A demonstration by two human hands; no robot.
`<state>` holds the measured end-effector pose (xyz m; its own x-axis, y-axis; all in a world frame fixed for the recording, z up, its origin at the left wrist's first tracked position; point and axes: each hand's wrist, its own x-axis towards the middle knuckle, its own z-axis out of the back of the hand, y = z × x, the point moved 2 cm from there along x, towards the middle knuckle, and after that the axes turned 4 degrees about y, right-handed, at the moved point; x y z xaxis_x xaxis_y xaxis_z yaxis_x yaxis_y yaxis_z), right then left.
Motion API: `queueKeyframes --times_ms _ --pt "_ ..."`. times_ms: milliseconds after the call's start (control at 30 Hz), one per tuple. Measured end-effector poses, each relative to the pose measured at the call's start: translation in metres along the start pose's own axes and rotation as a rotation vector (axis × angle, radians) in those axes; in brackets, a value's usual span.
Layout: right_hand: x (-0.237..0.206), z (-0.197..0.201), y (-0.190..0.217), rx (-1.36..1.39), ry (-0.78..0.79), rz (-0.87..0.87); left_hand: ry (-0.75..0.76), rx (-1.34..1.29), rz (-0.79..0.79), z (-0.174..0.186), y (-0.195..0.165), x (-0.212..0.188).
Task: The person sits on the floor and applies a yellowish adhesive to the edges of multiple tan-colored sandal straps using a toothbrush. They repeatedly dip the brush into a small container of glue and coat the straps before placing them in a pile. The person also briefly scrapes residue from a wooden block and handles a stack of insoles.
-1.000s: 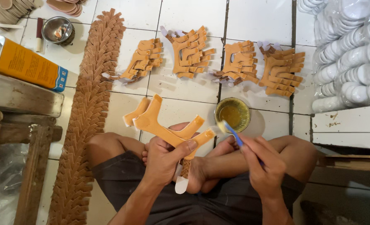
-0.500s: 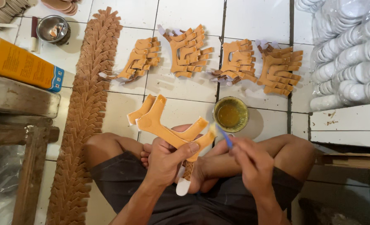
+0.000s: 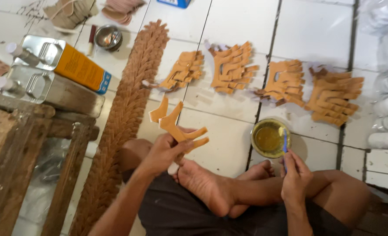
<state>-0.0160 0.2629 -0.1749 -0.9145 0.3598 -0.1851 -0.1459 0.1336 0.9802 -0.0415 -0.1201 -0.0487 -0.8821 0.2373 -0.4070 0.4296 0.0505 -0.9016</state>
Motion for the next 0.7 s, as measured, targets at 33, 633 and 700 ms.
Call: queueKeyframes --times_ms 33,633,700 --pt "0.001 -0.001 -0.001 0.012 0.013 -0.002 -0.003 0.023 -0.020 0.004 -0.004 0.000" --pt "0.017 -0.002 -0.016 0.075 -0.029 -0.018 -0.091 0.369 0.135 0.073 -0.077 0.057" --pt "0.018 -0.003 -0.018 0.059 -0.015 -0.014 -0.132 0.414 0.188 0.088 -0.091 0.072"
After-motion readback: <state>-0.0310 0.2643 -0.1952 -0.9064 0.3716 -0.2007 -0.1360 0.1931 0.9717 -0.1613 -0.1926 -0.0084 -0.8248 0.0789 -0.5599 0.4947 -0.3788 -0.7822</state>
